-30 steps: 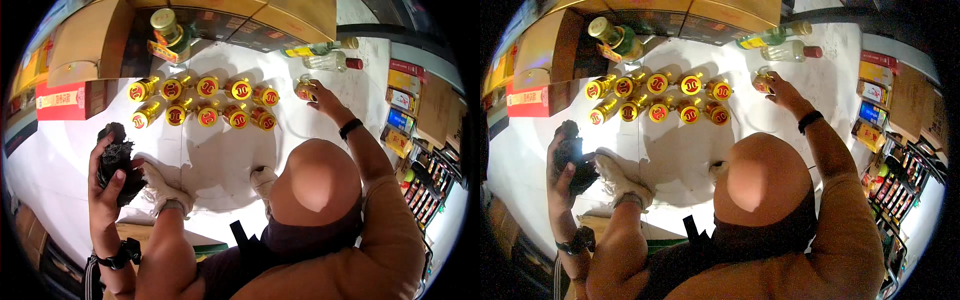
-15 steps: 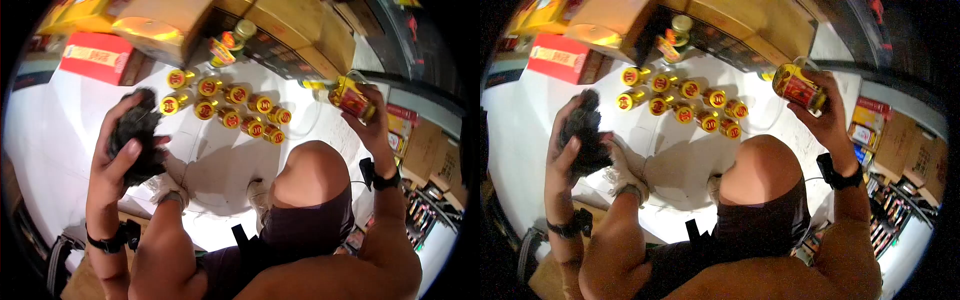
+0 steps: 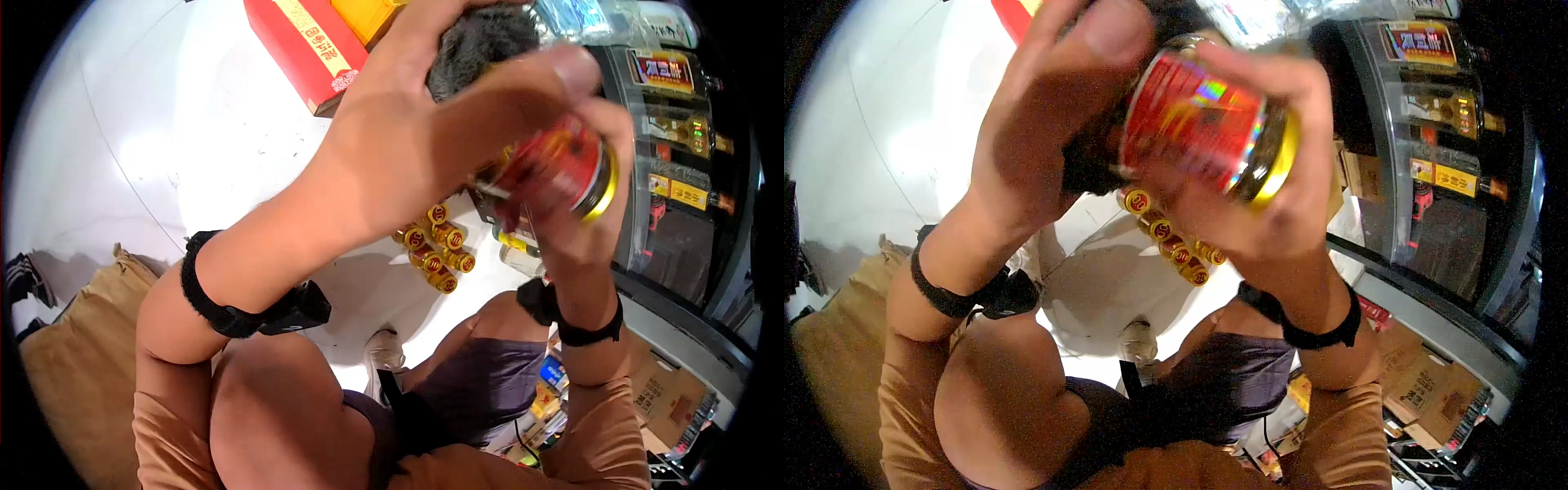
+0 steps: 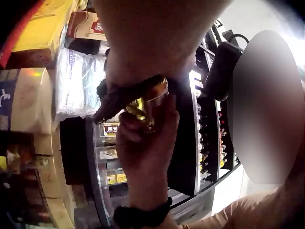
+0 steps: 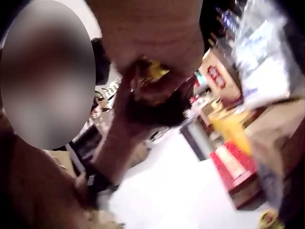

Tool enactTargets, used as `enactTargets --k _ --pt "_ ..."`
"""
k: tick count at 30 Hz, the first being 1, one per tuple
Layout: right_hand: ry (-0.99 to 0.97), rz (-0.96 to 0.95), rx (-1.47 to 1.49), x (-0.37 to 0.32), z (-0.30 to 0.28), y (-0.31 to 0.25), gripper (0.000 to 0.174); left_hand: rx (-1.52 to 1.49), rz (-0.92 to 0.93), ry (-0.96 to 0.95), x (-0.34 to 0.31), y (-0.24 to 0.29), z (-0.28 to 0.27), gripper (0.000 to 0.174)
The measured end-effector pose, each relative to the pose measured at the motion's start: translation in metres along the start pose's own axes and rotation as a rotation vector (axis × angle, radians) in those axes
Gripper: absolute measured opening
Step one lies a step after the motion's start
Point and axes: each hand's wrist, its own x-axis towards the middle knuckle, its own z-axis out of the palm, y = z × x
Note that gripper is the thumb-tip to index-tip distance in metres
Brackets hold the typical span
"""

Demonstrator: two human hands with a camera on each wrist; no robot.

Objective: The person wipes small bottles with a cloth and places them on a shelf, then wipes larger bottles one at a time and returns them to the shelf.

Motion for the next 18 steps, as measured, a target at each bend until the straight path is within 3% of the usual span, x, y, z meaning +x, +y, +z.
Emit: enactTargets --k 2,5,7,8,10,12,14,15,16,18 --pt "0.014 0.217 0.346 0.01 0.001 -0.01 0.071 0.058 0.044 0.019 0.004 0.003 0.003 0.048" --pt "-0.047 0.325 0.326 0.012 0.005 -0.027 0.076 0.084 0.047 0.076 -0.001 0.015 0.001 0.046" --pt "-0.02 0.024 0.054 0.013 0.007 -0.013 0.08 0.062 0.004 0.141 -0.009 0.026 0.0 0.044" --pt "-0.105 -0.017 0.086 0.012 0.002 -0.02 0.084 0.039 -0.029 0.17 -0.011 0.03 -0.002 0.043" --pt "-0.056 -0.029 -0.101 0.006 0.001 -0.015 0.093 -0.005 -0.069 0.216 -0.016 0.032 -0.004 0.043" --pt "-0.024 -0.017 -0.261 0.008 -0.002 -0.01 0.103 -0.329 -0.37 0.277 -0.014 0.026 -0.011 0.04" --pt "-0.134 -0.337 -0.52 0.02 -0.003 -0.004 0.101 -0.486 -0.432 0.26 -0.017 0.027 -0.009 0.039" --pt "-0.151 -0.324 -0.268 0.022 0.008 0.003 0.09 -0.525 -0.445 0.253 -0.02 0.026 -0.007 0.039" --pt "-0.152 -0.325 -0.27 0.027 0.017 0.015 0.09 -0.562 -0.458 0.245 -0.021 0.026 -0.006 0.038" --pt "0.076 -0.531 0.018 0.037 0.038 0.032 0.069 -0.399 -0.394 0.341 -0.016 0.021 -0.008 0.038"
